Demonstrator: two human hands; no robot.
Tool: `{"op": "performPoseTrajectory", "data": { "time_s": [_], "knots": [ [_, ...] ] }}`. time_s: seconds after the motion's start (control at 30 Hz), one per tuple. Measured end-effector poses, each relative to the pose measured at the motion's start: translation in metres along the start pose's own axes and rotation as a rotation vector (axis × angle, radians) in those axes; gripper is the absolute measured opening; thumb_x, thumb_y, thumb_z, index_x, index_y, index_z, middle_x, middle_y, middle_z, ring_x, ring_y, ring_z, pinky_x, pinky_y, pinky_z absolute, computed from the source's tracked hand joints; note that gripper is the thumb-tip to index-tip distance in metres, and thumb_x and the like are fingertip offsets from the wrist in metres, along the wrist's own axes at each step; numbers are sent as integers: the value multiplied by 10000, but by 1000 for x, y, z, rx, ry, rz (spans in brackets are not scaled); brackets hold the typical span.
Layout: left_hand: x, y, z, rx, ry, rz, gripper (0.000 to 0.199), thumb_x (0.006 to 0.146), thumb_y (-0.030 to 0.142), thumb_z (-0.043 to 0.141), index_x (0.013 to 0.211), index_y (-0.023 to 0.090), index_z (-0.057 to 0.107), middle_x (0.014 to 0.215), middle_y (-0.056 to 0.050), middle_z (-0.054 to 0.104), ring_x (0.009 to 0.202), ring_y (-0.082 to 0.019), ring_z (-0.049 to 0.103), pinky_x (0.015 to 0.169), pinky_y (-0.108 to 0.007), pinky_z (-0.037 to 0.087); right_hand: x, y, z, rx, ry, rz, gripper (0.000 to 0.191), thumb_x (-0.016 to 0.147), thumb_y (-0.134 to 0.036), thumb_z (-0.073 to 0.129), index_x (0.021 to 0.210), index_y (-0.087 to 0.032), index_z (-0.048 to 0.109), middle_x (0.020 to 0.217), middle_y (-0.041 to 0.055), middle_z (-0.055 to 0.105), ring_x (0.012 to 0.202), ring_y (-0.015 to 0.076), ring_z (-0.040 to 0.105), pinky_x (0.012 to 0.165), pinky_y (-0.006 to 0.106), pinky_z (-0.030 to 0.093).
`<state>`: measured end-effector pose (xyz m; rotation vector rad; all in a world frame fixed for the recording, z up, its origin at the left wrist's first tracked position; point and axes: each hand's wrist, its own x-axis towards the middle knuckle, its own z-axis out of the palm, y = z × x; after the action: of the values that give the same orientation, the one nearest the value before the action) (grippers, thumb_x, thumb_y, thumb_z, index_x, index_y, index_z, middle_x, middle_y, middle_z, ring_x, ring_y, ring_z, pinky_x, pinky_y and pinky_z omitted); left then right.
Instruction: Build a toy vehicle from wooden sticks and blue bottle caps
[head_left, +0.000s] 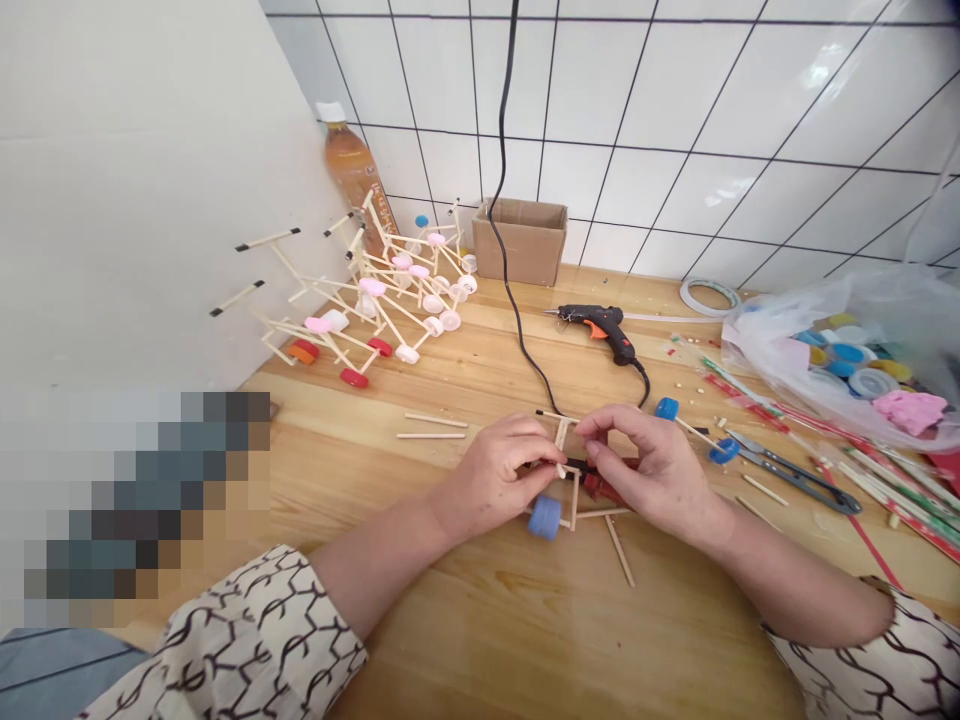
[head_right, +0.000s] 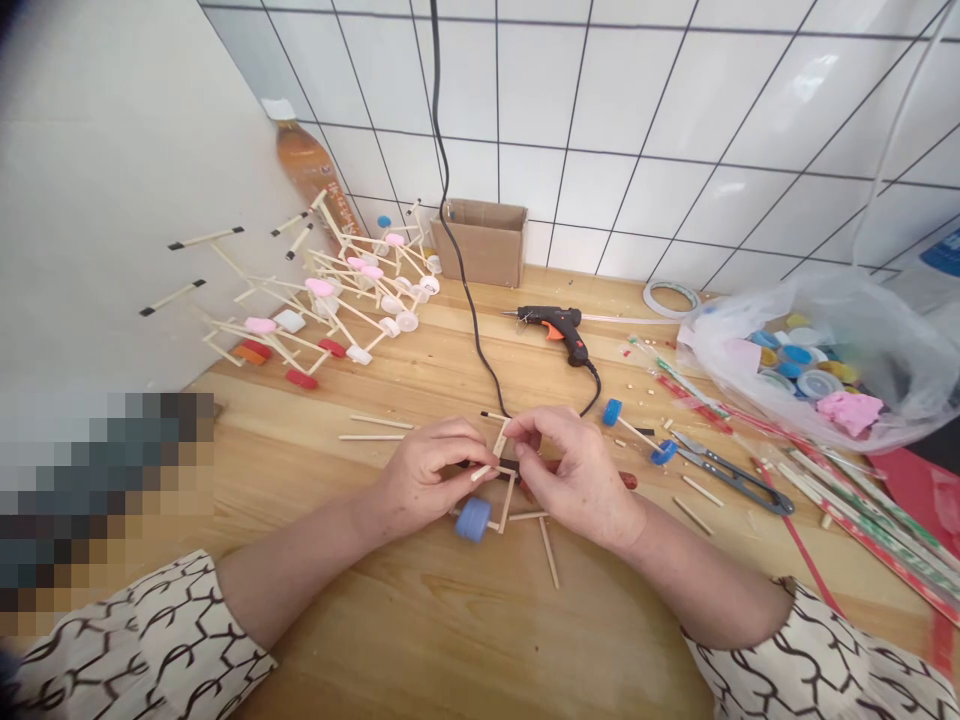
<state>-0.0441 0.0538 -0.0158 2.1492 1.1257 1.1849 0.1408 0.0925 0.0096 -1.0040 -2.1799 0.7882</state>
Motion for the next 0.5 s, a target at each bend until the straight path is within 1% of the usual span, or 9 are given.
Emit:
{"op": "performPoseTrajectory", "data": {
  "time_s": [0.33,0.5],
  "knots": [
    [-1,-1,1,-4,16,7,73,795,146,601,776,127,669,732,-57,653,705,-137,597,654,-247,489,1,-2,-3,-25,32,-16,143,760,-141,529,852,-195,624,708,12,642,661,152,613,590,260,515],
    [0,0,0,14,15,3,70,792,142,600,777,131,667,728,-53,651,698,-134,594,652,-246,490,1,-2,-4,-16,29,-7,146,761,-144,525,860,-194,620,705,11,639,643,148,611,577,260,521]
  ]
}}
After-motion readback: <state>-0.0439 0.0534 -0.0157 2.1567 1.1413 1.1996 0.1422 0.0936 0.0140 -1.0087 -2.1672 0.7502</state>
